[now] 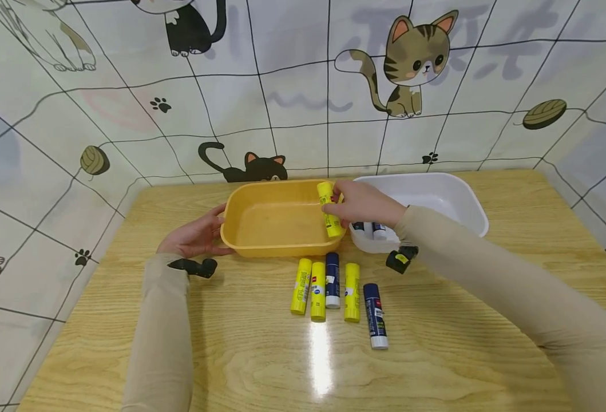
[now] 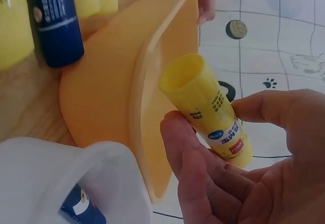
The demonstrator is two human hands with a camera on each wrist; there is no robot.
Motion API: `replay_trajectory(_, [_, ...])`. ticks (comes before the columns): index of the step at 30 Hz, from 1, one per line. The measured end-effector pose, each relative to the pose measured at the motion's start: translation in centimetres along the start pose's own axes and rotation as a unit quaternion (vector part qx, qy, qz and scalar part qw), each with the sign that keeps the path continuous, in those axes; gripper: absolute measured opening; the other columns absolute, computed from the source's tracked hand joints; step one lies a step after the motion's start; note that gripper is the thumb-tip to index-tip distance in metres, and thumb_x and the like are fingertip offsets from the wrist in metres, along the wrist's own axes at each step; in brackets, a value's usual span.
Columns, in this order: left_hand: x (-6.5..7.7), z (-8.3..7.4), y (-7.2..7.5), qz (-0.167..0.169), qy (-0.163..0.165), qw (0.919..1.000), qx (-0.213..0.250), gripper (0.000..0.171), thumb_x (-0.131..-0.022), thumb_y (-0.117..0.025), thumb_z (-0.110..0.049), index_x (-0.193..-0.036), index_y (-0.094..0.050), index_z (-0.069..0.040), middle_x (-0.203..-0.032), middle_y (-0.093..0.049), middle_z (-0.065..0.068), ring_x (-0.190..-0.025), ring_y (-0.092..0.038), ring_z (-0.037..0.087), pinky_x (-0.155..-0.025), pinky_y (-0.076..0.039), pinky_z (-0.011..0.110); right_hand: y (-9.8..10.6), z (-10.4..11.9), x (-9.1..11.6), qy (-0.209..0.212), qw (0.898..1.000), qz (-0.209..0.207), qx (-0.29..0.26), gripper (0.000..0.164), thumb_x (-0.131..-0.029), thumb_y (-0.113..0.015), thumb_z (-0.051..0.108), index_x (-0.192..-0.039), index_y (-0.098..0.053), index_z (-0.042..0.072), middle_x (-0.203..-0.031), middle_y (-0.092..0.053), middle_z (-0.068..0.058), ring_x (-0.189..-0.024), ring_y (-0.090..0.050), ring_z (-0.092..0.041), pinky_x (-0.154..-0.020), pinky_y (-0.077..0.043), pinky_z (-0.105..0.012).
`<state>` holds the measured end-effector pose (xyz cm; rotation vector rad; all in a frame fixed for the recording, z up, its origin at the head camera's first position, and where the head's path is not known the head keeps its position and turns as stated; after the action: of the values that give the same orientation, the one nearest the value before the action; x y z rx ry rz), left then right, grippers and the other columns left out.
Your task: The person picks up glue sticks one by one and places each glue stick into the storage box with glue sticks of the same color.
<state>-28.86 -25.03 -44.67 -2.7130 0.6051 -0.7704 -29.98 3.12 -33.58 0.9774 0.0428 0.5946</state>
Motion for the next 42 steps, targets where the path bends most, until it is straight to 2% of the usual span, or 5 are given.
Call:
replay_trajectory(4, [0.0, -0.2, -0.1, -0.004, 0.0, 1.0, 0.003, 0.056, -0.104, -0.037, -0.018, -0.154, -0.015, -0.028, -0.144, -0.03, 0.008, -0.122, -0.041, 0.025, -0.094, -0.043, 0.058, -0.3, 0.3, -2.0, -0.011, 1.0, 0.019, -0.004, 0.032, -0.095, -0.057, 0.031, -0.104, -0.052, 0.001, -0.074, -0.065, -0.008, -0.069, -0.066, -0.022, -0.062, -0.05, -0.029])
replay_trajectory(11, [0.2, -0.3, -0.2, -0.006, 0.001, 1.0, 0.001, 0.057, -0.104, -0.038, -0.018, -0.155, -0.015, -0.028, -0.144, -0.031, 0.008, -0.122, -0.041, 0.025, -0.094, -0.043, 0.058, -1.9, 0.3, -5.1, -0.043, 0.993, 0.108, 0.006, 0.029, -0.094, -0.057, 0.03, -0.098, -0.057, 0.001, -0.079, -0.069, -0.01, -0.066, -0.069, -0.019, -0.061, -0.054, -0.026])
replay_trajectory(15, [0.0, 0.0, 0.0, -0.003, 0.002, 1.0, 0.005, 0.056, -0.105, -0.038, -0.019, -0.155, -0.014, -0.029, -0.144, -0.031, 0.007, -0.123, -0.041, 0.024, -0.094, -0.043, 0.058, -2.6, -0.2, -6.2, -0.06, 0.988, 0.139, -0.004, 0.03, -0.093, -0.056, 0.029, -0.1, -0.059, 0.001, -0.077, -0.07, -0.011, -0.064, -0.068, -0.018, -0.058, -0.054, -0.025])
replay_trajectory(30, [0.1, -0.2, -0.3, -0.012, 0.007, 0.9999, 0.01, 0.057, -0.105, -0.038, -0.018, -0.155, -0.012, -0.029, -0.148, -0.025, 0.009, -0.127, -0.036, 0.026, -0.095, -0.042, 0.058, -4.2, -1.8, -8.4, -0.138, 0.976, 0.17, 0.013, 0.035, -0.092, -0.062, 0.031, -0.104, -0.063, -0.002, -0.082, -0.072, -0.01, -0.076, -0.071, -0.02, -0.077, -0.055, -0.03])
replay_trajectory(42, [0.2, -0.3, -0.5, -0.017, 0.009, 0.9997, 0.014, 0.057, -0.105, -0.037, -0.019, -0.155, -0.011, -0.029, -0.15, -0.023, 0.006, -0.128, -0.033, 0.025, -0.095, -0.042, 0.059, -4.8, -1.5, -8.7, -0.149, 0.967, 0.2, 0.058, 0.037, -0.093, -0.057, 0.031, -0.105, -0.066, -0.002, -0.082, -0.073, -0.008, -0.064, -0.069, -0.01, -0.068, -0.051, -0.019])
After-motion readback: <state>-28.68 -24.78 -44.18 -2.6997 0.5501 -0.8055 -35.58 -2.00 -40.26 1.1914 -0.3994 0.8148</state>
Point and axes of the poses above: each hand's wrist, its own x-axis away from the middle knuckle, its own y-axis out of the back of the hand, z = x × y, the point moved 10 cm from there along -x, towards the middle knuckle
